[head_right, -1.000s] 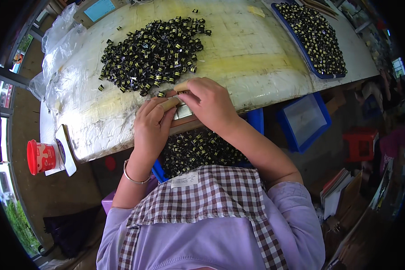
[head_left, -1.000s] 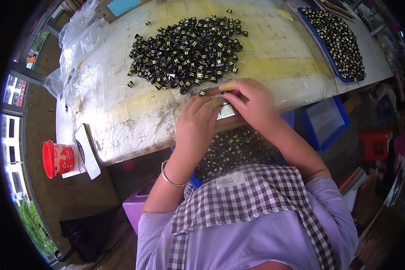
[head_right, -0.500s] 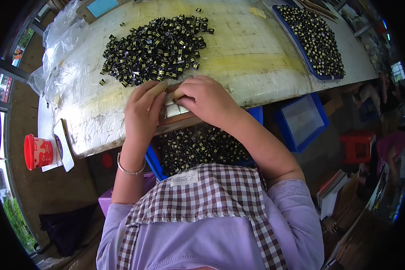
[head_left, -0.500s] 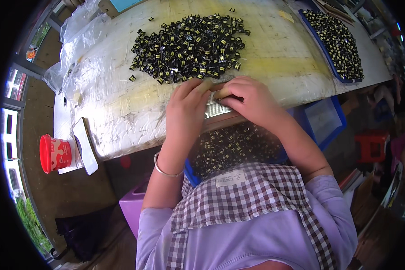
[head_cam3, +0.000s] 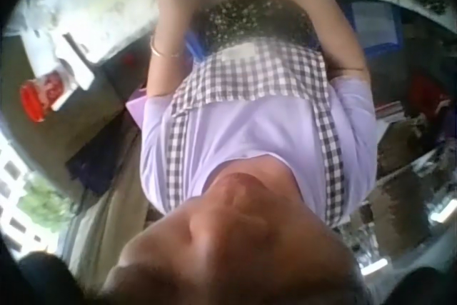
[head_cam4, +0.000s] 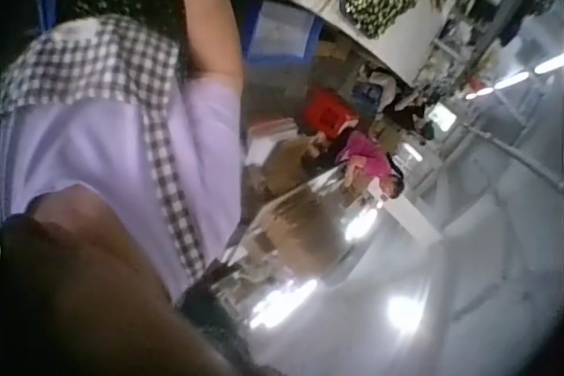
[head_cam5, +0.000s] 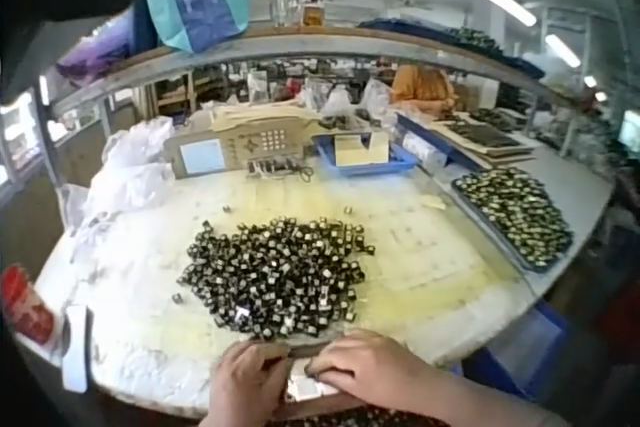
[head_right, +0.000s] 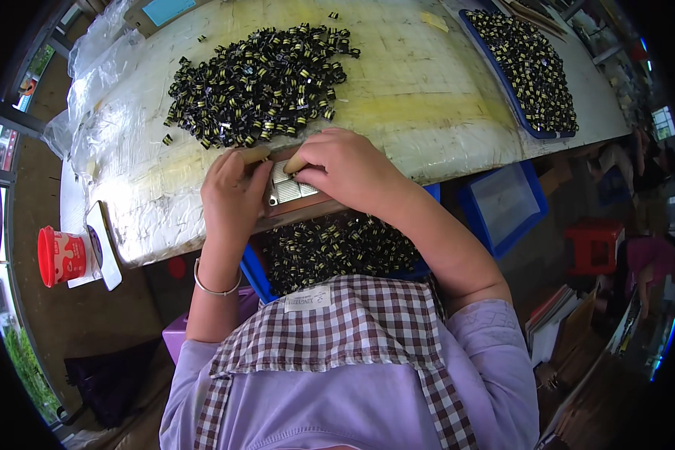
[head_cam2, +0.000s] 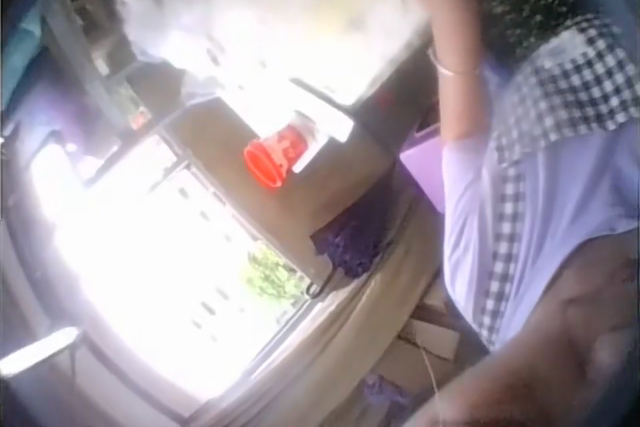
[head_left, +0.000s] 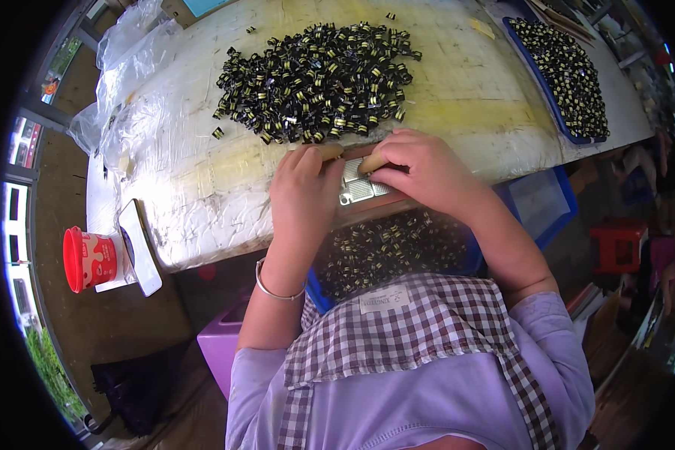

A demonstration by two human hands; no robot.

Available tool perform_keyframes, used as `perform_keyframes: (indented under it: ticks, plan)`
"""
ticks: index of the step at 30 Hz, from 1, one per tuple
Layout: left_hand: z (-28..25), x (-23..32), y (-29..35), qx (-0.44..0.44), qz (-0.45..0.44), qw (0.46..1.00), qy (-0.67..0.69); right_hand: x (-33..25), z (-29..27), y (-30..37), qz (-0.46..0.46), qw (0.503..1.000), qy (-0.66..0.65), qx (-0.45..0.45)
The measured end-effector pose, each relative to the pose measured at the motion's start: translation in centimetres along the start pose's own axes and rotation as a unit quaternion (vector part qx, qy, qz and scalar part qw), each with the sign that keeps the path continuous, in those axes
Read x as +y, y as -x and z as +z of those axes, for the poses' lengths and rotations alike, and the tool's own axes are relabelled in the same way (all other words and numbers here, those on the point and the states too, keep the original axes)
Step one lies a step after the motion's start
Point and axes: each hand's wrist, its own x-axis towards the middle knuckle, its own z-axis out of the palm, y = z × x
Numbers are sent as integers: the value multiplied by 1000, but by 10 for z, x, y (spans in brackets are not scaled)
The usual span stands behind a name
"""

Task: Assemble small electronic components into a fixture on a production line.

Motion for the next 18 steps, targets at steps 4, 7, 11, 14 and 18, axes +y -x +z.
perform_keyframes:
  ticks: [4, 7, 11, 14, 18]
  plan:
    - [1, 6, 1, -12, 11, 997, 70, 1, 1, 1, 17, 1000, -16, -6]
    - [2, 6, 3, -10, 9, 998, 62, 3, 1, 3, 16, 999, -41, -3]
    - [2, 2, 5, -14, 7, 995, 102, -5, 1, 4, -2, 1000, 19, -5]
    - [1, 5, 6, -30, 9, 997, 65, -5, 5, 8, 2, 1000, 17, 20]
    - [2, 6, 5, -27, 8, 998, 57, -1, 8, 10, 1, 999, 18, 38]
